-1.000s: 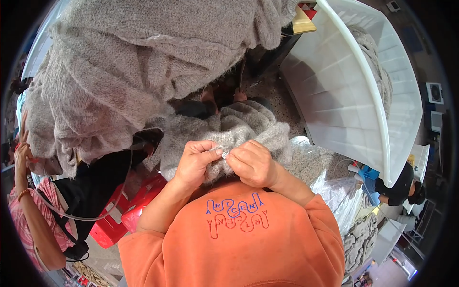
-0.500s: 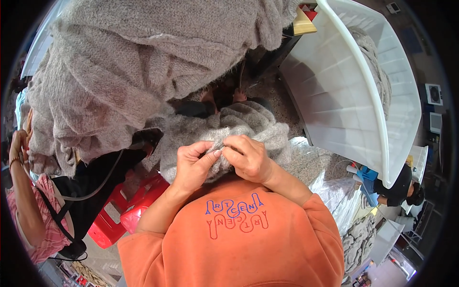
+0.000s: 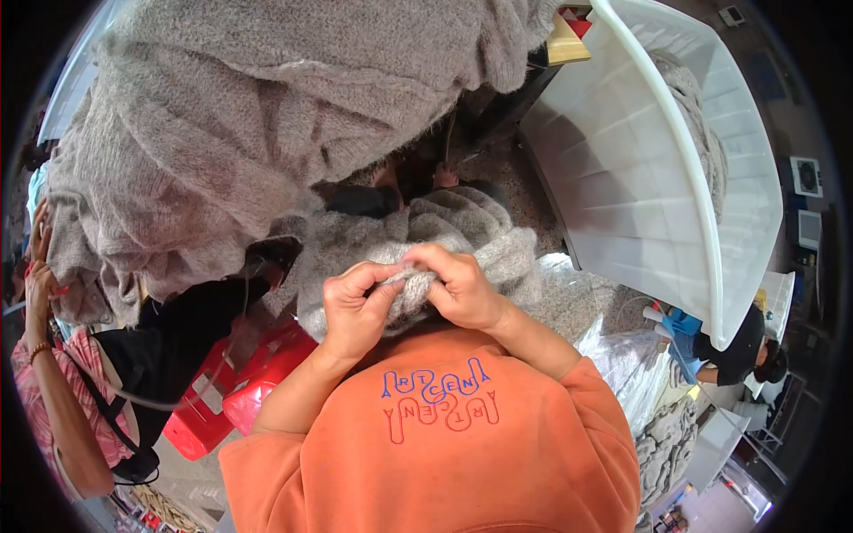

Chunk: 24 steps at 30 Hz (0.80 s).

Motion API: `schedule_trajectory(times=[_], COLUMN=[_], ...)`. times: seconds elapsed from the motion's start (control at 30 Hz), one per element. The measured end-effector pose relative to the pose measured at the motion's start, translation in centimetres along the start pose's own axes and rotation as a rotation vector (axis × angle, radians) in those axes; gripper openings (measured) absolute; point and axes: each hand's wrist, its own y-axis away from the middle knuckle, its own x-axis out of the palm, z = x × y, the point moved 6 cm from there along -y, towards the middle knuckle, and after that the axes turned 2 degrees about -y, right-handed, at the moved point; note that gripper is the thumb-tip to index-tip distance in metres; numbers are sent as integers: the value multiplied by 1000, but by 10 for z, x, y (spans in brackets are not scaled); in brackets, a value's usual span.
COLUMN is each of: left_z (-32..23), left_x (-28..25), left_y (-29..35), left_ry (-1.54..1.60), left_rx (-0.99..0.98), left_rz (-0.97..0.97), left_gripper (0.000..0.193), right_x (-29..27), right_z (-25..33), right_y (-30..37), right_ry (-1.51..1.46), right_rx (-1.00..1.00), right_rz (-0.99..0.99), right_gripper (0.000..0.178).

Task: Inspecting knitted garments for quality control in a garment factory.

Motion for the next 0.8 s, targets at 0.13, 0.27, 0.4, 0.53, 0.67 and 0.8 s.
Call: schedule_trajectory(times=[0.13,0.27,0.4,0.53,0.67,0.8], left_z=[-7,-6,-6,-26,-30,-34], left_x=[-1,-1,-1,-1,1,5], left_y=[0,1,1,6,9,9], left_ry=[-153,-146,-145,-309,-322,-407], left_rx=[103,79,117,403,522,596], left_rz=[4,-23,-76,-131,-133,-112], left_gripper=[17,16,13,16,14,19], right_x=[2,4,4,4,3,3], right_z=[1,18,20,17,12,15], right_y=[0,4,3,0,1,3], right_ry=[187,485,490,294,94,220], right_rx=[-67,-238,-274,-153,-96,-132], right_rz=[62,26,-47,-15,-45,-28], right_gripper=[18,16,17,18,16,14])
